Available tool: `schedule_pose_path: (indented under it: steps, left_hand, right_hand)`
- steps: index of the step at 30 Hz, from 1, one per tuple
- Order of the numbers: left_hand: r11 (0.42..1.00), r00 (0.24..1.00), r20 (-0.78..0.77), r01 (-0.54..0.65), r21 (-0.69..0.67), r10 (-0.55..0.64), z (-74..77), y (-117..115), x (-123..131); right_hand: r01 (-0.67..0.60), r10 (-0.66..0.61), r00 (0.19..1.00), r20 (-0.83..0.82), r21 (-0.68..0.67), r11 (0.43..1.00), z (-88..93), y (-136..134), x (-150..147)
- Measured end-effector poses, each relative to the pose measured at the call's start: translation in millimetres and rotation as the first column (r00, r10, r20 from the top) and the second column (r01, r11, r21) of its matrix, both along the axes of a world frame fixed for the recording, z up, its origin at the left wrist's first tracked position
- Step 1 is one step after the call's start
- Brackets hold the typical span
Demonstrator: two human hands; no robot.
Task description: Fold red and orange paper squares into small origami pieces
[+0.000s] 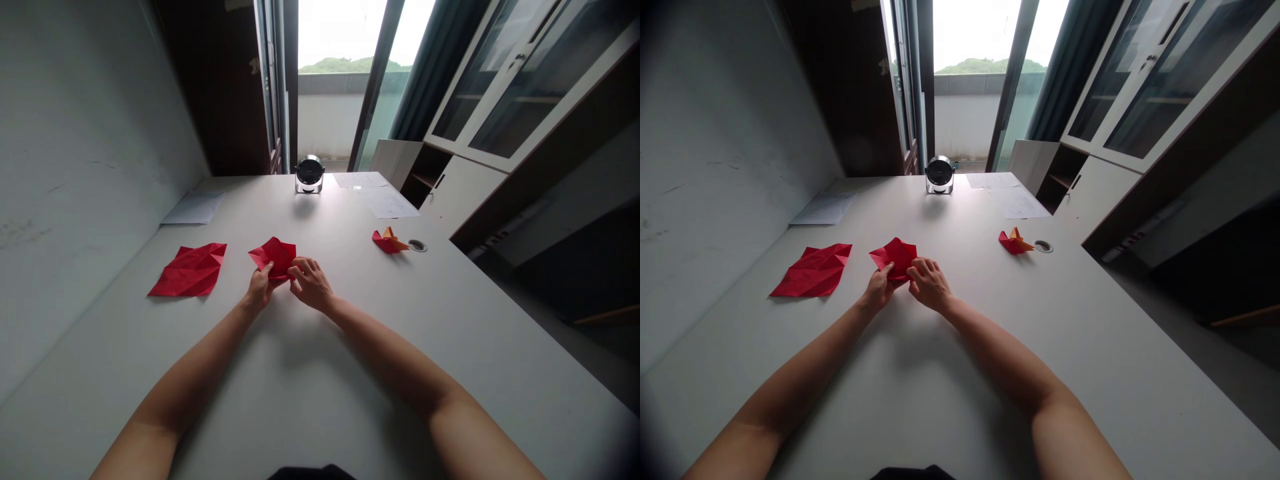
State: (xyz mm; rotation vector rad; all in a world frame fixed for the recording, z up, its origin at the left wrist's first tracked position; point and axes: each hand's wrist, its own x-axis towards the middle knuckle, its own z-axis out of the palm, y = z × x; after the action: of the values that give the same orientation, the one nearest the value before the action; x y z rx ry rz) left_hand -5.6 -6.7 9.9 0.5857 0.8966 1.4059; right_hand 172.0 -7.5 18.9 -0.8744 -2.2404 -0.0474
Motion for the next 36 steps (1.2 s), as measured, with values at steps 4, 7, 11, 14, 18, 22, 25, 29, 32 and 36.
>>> schedule_pose_path:
  steps: [4, 7, 11, 14, 18, 22, 25, 29, 32, 36]
  left_hand:
    - [1.000, 1.000, -0.006, -0.025, 0.012, 0.025, 1.9, -2, 1]
    - [0.999, 0.999, -0.017, -0.049, 0.007, 0.049, 2.1, -2, 2]
    - [0.992, 0.992, -0.002, -0.123, -0.019, 0.123, 1.4, 1, 2]
    - [0.983, 0.982, 0.027, -0.184, -0.025, 0.184, 1.6, 3, 1]
    - [0.989, 0.987, 0.061, -0.151, 0.007, 0.150, 4.6, 2, 1]
    - [0.994, 0.993, 0.067, -0.103, 0.040, 0.100, 9.3, -1, 4]
    - [0.996, 0.996, 0.052, -0.081, 0.042, 0.078, 10.9, -3, 5]
    - [0.998, 0.998, 0.011, -0.058, 0.031, 0.058, 9.2, -4, 7]
    - [0.999, 0.999, -0.016, -0.038, 0.031, 0.039, 8.4, -5, 7]
    - [0.998, 0.996, -0.088, 0.028, 0.058, -0.022, 10.8, -8, 7]
  right_hand:
    - [0.001, -0.001, 1.000, 0.023, 0.003, 1.000, 0.7, 1, 2]
    - [-0.028, 0.026, 0.998, 0.052, 0.034, 0.999, 0.5, 1, 3]
    - [-0.123, 0.118, 0.989, 0.093, 0.048, 0.991, -1.0, 1, 1]
    - [-0.190, 0.189, 0.977, 0.097, -0.004, 0.982, -2.7, 0, 0]
    - [-0.145, 0.146, 0.989, 0.002, -0.121, 0.982, -5.0, -2, 1]
    - [-0.020, -0.054, 0.971, -0.231, -0.305, 0.952, -5.4, -3, 1]
    - [0.048, -0.206, 0.902, -0.378, -0.387, 0.921, -3.0, 1, 2]
    - [0.026, -0.248, 0.830, -0.500, -0.408, 0.913, -1.3, 11, 4]
    - [-0.135, -0.173, 0.811, -0.559, -0.466, 0.874, -3.1, 14, 4]
    - [-0.280, -0.112, 0.804, -0.584, -0.539, 0.795, -3.4, 10, 2]
